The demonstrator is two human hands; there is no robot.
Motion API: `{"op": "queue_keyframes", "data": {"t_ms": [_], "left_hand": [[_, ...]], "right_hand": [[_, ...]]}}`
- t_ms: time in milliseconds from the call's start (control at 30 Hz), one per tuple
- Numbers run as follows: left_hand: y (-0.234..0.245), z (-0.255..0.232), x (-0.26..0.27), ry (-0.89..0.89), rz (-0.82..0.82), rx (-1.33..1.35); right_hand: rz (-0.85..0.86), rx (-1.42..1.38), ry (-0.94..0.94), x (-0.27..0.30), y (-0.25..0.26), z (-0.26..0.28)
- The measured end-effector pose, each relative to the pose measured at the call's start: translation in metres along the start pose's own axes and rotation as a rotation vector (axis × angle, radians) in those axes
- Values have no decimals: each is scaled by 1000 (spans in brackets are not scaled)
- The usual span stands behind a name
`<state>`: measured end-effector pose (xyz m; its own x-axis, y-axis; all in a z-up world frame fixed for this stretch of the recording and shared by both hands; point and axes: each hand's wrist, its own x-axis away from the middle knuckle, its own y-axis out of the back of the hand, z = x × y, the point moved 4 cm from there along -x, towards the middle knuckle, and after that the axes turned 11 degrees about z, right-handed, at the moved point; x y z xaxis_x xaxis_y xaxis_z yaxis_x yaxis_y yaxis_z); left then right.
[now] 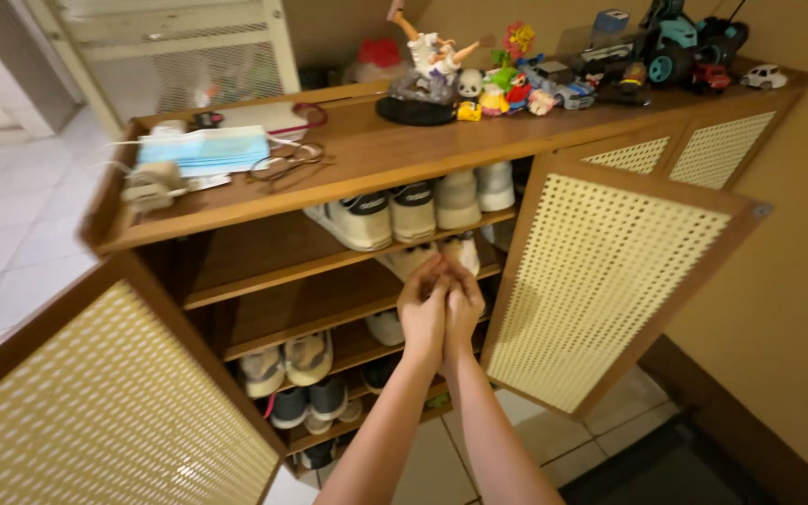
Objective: The person removes laces from several pairs of shoes taken from a wooden shoe cabinet and then re-laces them. The person handles multiple pairs of sneakers and places them on the floor while working.
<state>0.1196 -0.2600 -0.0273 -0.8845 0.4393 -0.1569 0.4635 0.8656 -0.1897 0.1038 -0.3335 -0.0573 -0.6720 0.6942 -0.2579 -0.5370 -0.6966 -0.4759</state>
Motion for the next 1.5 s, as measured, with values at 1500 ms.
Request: {"op": "queue_keyframes", "data": {"t_ms": [1500], "left_hand": [[-55,-66,-44,-509,-293,-496]], "right_hand": [[10,1029,249,-124,26,78]]}}
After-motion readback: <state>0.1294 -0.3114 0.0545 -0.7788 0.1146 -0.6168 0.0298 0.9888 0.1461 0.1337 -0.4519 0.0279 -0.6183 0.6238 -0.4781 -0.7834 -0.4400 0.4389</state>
